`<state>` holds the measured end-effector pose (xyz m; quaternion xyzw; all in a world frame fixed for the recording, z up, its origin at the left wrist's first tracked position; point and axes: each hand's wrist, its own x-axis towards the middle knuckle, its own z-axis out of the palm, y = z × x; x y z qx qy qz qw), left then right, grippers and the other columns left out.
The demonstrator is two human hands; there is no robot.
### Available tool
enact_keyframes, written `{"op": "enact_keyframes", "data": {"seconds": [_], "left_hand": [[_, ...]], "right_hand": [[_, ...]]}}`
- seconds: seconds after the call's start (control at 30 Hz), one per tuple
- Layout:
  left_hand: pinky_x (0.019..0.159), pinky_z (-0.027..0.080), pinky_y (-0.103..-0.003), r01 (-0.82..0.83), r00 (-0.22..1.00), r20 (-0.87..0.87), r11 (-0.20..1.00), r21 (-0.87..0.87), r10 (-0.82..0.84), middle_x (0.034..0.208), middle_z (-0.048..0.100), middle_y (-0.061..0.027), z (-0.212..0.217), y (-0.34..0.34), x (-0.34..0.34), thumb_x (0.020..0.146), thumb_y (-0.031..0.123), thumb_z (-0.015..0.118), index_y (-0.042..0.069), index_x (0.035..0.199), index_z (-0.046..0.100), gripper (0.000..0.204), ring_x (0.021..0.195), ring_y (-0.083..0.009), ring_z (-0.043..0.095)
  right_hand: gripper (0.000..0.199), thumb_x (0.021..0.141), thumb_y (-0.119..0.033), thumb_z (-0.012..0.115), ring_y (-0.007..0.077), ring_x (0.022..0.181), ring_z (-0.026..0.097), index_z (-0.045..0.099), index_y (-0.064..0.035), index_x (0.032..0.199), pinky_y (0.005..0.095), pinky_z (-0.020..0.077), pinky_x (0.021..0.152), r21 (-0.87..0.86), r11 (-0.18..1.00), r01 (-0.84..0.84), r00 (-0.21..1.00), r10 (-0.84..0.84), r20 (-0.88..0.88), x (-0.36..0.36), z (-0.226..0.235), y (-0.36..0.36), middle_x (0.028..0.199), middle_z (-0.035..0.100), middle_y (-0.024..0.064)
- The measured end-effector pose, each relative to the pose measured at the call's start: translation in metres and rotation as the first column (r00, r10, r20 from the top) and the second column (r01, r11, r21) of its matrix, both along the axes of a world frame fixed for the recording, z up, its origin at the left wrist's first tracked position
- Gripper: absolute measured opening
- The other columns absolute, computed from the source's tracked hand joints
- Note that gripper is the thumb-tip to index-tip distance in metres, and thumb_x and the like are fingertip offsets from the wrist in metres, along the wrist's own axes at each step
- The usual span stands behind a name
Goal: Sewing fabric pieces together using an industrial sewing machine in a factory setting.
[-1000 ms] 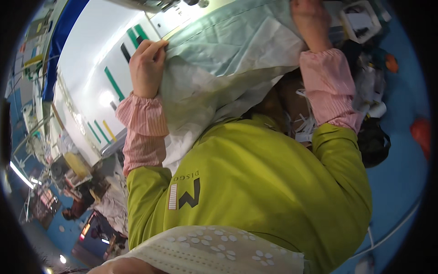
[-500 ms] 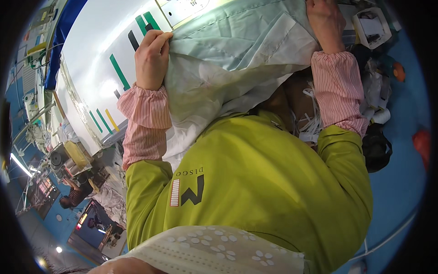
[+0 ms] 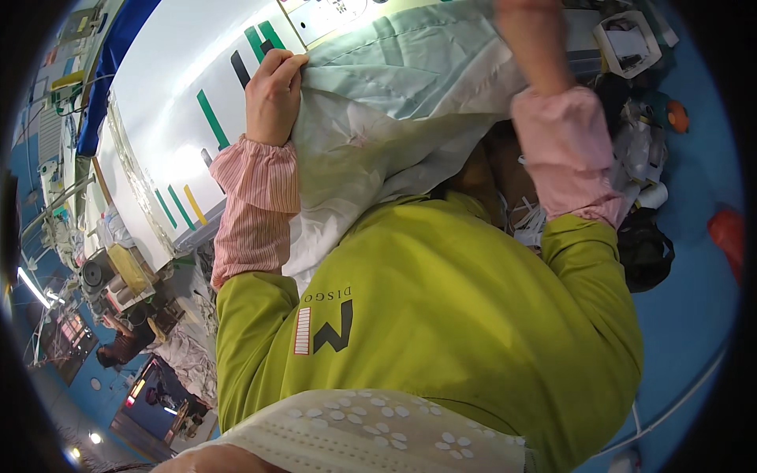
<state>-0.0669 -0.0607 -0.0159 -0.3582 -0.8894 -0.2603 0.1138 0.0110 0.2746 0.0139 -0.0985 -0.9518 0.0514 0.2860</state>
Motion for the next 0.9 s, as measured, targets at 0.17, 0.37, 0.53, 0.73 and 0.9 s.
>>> {"op": "enact_keyframes", "data": {"seconds": [0.17,0.37,0.53,0.73,0.9], "left_hand": [[0.066,0.054,-0.038,0.006,1.000,-0.007,1.000,-0.003,-0.007,0.093,0.063,-0.0065,-0.003,-0.001,-0.001,0.080,0.001,0.063,0.006,0.097,0.070,0.019,0.079,-0.0278,0.066],[0.067,0.054,-0.038,0.025,1.000,-0.009,1.000,0.014,-0.025,0.091,0.062,-0.0079,-0.003,0.005,0.001,0.081,0.002,0.061,0.006,0.096,0.070,0.018,0.079,-0.0289,0.065],[0.069,0.053,-0.039,0.066,0.998,-0.021,0.998,0.017,-0.066,0.090,0.061,-0.0101,-0.006,0.029,-0.008,0.082,0.004,0.061,0.006,0.094,0.069,0.015,0.080,-0.0310,0.065],[0.071,0.053,-0.042,0.040,0.999,-0.016,0.998,0.049,-0.039,0.094,0.064,-0.0140,-0.010,0.058,-0.028,0.084,0.008,0.064,0.005,0.092,0.069,0.010,0.082,-0.0343,0.065],[0.072,0.053,-0.039,0.018,0.997,-0.081,0.992,0.122,-0.008,0.088,0.067,-0.0144,-0.013,0.066,-0.040,0.081,0.005,0.068,0.003,0.089,0.070,0.009,0.080,-0.0336,0.066]], "right_hand": [[0.037,0.076,0.000,0.060,0.0199,0.089,0.063,0.069,-0.0151,0.108,0.0330,0.0539,0.077,-0.084,0.728,-0.681,0.732,0.679,-0.052,-0.028,-0.042,-0.128,0.101,0.062,0.0020],[0.031,0.079,-0.006,0.060,0.0174,0.094,0.059,0.069,-0.0158,0.106,0.0304,0.0521,0.080,-0.065,0.728,-0.683,0.730,0.684,-0.006,-0.033,-0.046,-0.130,0.095,0.057,-0.0007],[0.032,0.079,-0.008,0.060,0.0187,0.090,0.059,0.069,-0.0184,0.108,0.0307,0.0519,0.078,-0.030,0.751,-0.660,0.751,0.660,0.006,-0.032,-0.028,-0.110,0.094,0.057,-0.0006],[0.019,0.084,-0.011,0.059,0.0279,0.084,0.058,0.072,-0.0073,0.098,0.0372,0.0470,0.079,-0.186,0.717,-0.672,0.731,0.683,-0.009,-0.043,-0.024,-0.078,0.083,0.059,0.0099],[0.019,0.086,-0.015,0.060,0.0320,0.088,0.058,0.074,-0.0094,0.097,0.0414,0.0460,0.082,-0.172,0.727,-0.665,0.724,0.684,0.092,-0.062,-0.037,-0.065,0.088,0.060,0.0135]]}}
